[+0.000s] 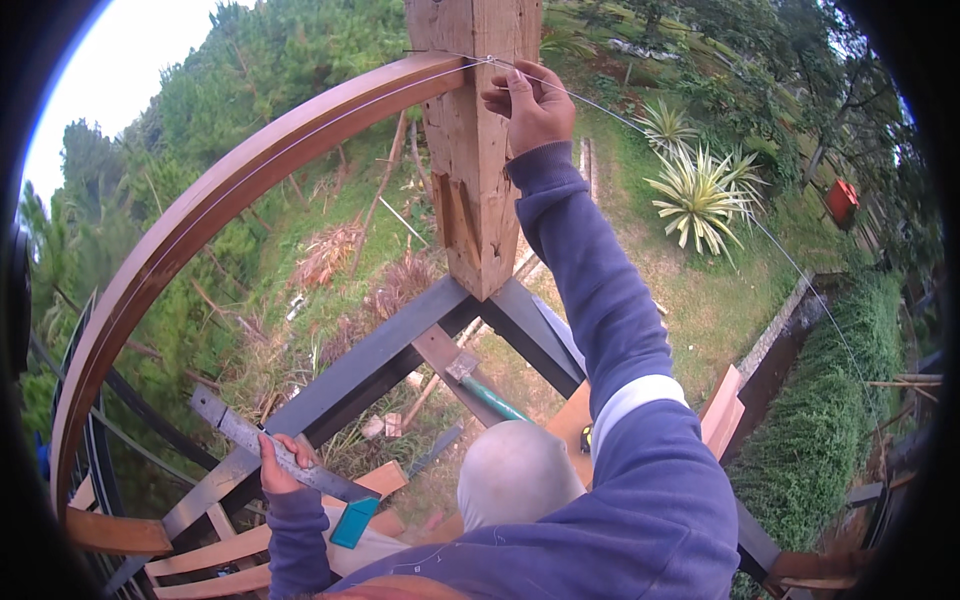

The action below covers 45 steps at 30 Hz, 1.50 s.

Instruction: The person stands on a wooden roof frame and uses a hammer to drive nails into a curved wooden beam. They repeatedly position a metal square against the beam, tap the nail, and adjust the square while working along the curved structure.

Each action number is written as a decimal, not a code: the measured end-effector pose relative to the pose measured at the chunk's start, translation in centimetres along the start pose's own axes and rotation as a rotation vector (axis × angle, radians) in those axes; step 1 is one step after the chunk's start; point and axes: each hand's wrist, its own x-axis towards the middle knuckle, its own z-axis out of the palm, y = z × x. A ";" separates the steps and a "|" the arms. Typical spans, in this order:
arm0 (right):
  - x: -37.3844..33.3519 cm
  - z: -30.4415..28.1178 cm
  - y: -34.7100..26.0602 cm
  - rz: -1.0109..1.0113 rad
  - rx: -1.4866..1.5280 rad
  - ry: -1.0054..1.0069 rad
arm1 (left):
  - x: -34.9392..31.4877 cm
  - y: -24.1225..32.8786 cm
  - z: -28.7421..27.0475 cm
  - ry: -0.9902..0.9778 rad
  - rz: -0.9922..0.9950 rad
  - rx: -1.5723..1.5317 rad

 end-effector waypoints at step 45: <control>-19.4 -6.9 -7.7 0.303 -0.828 -0.362 | 0.9 -0.9 -0.8 -0.158 -0.082 -0.026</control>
